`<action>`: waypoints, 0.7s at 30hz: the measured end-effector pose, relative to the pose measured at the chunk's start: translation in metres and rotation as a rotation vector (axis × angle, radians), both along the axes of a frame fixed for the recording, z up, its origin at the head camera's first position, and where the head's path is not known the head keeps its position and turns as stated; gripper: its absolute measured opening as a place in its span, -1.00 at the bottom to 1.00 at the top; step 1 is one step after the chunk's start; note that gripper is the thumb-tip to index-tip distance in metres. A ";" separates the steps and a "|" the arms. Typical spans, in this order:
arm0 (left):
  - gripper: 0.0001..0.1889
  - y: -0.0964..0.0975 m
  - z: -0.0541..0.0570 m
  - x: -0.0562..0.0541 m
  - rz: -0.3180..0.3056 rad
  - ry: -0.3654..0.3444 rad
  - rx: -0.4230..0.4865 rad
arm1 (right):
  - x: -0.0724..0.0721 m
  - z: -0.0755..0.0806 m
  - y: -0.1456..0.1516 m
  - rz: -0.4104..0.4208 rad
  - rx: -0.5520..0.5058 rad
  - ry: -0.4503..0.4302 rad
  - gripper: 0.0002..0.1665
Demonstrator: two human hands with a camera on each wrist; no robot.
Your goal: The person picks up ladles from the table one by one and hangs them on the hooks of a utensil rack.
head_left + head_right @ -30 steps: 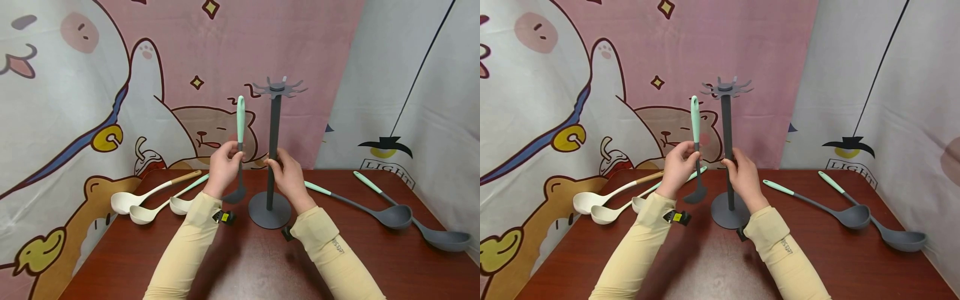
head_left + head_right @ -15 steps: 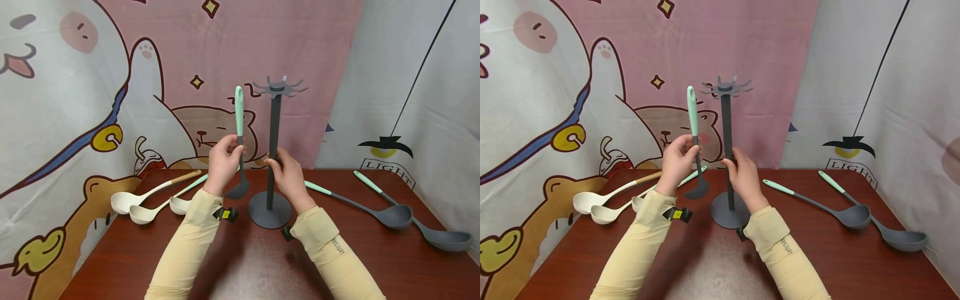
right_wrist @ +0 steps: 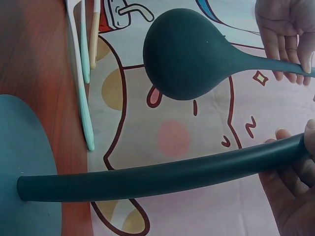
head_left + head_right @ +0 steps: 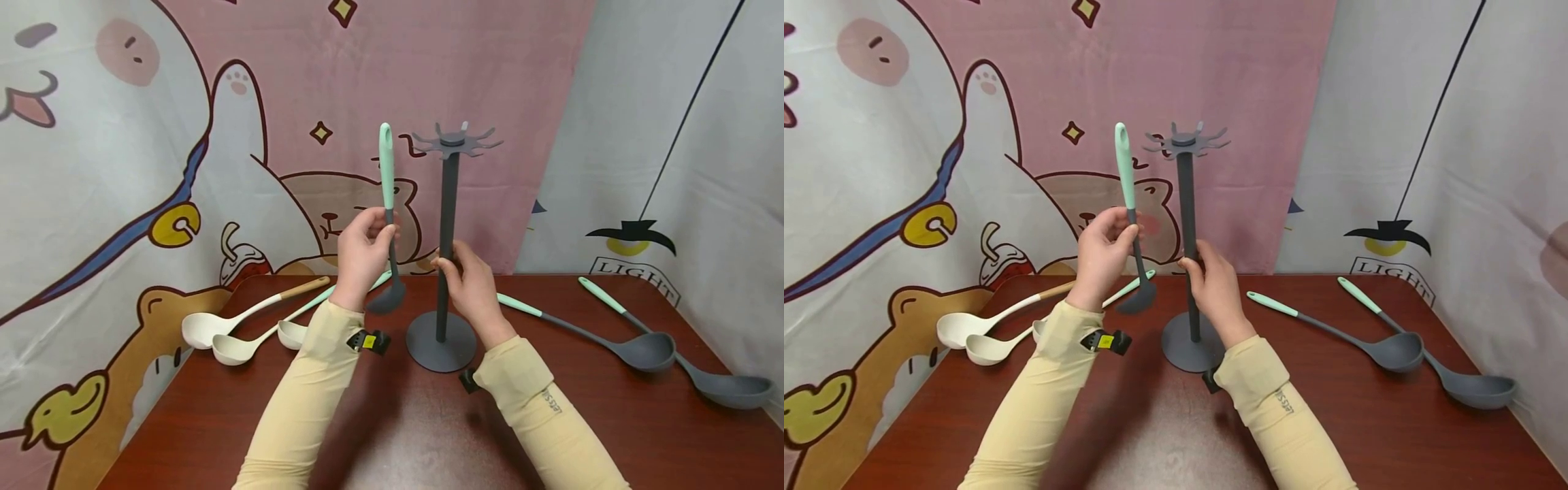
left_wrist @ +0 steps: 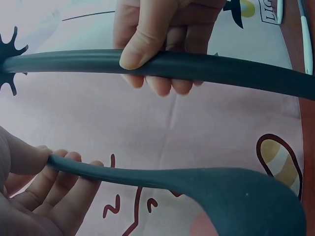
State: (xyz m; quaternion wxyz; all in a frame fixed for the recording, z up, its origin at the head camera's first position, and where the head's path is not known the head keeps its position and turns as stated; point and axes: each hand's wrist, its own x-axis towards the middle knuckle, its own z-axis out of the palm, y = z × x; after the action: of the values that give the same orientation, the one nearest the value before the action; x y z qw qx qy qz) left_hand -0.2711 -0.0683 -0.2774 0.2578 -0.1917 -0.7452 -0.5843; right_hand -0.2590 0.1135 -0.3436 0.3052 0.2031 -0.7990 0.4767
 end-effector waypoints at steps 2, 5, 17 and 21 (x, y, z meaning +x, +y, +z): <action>-0.87 0.000 0.000 0.000 0.008 0.007 -0.004 | 0.000 0.000 0.000 -0.002 0.001 0.006 -0.84; -0.86 0.002 0.001 0.000 0.022 0.013 -0.011 | -0.001 -0.001 0.000 -0.005 0.003 0.010 -0.84; -0.82 0.006 0.001 -0.001 0.048 0.037 -0.046 | 0.000 0.000 -0.001 -0.013 0.008 -0.015 -0.77; -0.82 0.007 0.001 0.000 0.049 0.026 -0.052 | 0.000 -0.001 0.000 -0.011 0.002 -0.017 -0.78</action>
State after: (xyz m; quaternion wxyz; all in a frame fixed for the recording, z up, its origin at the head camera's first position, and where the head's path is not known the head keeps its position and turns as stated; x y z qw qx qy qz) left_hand -0.2708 -0.0613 -0.2765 0.2763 -0.1877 -0.7613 -0.5558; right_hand -0.2589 0.1130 -0.3446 0.3011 0.1950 -0.8030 0.4760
